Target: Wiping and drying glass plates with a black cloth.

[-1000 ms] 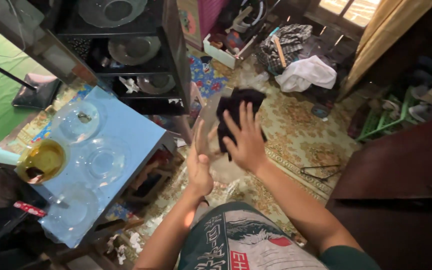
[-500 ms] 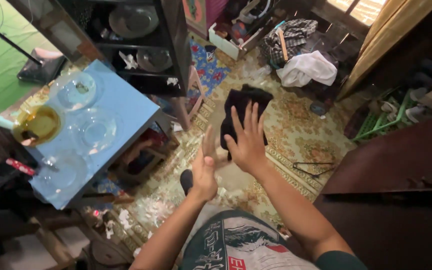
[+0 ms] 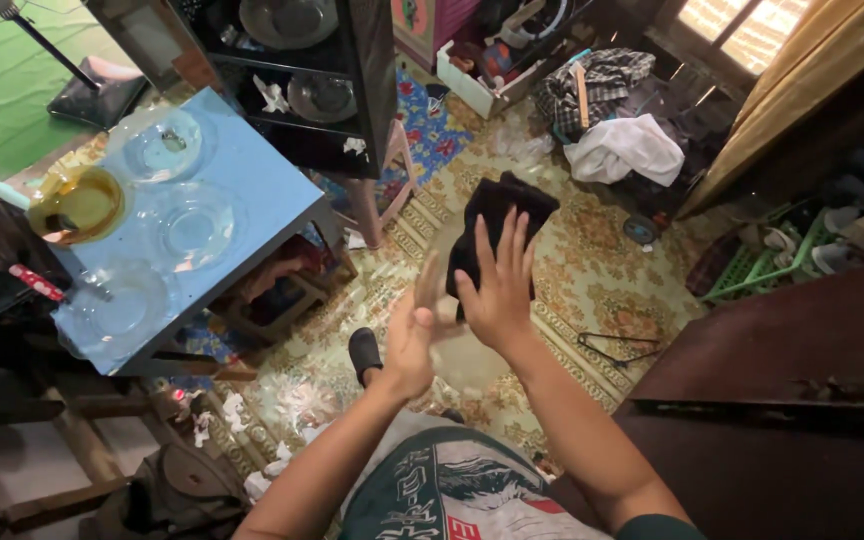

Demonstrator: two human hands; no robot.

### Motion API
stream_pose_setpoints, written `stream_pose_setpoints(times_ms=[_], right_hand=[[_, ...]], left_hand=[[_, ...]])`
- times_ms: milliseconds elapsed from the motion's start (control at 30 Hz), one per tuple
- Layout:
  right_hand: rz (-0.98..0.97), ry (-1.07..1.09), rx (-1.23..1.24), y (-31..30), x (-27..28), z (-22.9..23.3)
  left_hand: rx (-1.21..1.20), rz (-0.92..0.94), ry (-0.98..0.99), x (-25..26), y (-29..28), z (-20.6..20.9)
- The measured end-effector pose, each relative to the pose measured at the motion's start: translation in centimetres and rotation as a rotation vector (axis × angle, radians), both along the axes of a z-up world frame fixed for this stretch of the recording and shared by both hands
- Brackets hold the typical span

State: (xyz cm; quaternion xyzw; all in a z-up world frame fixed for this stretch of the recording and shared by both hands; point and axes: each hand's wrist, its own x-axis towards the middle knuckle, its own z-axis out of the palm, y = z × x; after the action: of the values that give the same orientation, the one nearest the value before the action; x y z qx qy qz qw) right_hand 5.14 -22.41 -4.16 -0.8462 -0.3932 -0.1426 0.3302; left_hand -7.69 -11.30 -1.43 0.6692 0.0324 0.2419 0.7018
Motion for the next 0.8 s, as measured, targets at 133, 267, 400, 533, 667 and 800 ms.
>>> stream_pose_setpoints(times_ms=[133, 267, 400, 533, 667, 800], right_hand=[[0.027, 0.064, -0.082, 0.3, -2.3, -1.9], [0.352, 0.260, 0.110, 1.2, -3.4, -2.8], [0.214, -0.037, 0.020, 3.6, 0.7, -2.2], [0.018, -0.001, 0.006, 5.9, 3.2, -0.2], [0.125, 0.176, -0.045, 7.7, 2.5, -0.2], [0.385, 0.107, 0.073, 9.4, 3.4, -2.2]], left_hand=[[-0.120, 0.004, 0.010, 0.8, 1.8, -1.5], [0.132, 0.150, -0.053, 1.6, 2.5, -5.0], [0.224, 0.115, 0.139, 2.2, 3.7, -8.9], [-0.054, -0.016, 0.123, 3.7, 6.4, -1.3], [-0.003, 0.058, -0.101, 5.8, 9.4, 1.3], [0.092, 0.090, -0.145, 7.2, 10.0, -1.9]])
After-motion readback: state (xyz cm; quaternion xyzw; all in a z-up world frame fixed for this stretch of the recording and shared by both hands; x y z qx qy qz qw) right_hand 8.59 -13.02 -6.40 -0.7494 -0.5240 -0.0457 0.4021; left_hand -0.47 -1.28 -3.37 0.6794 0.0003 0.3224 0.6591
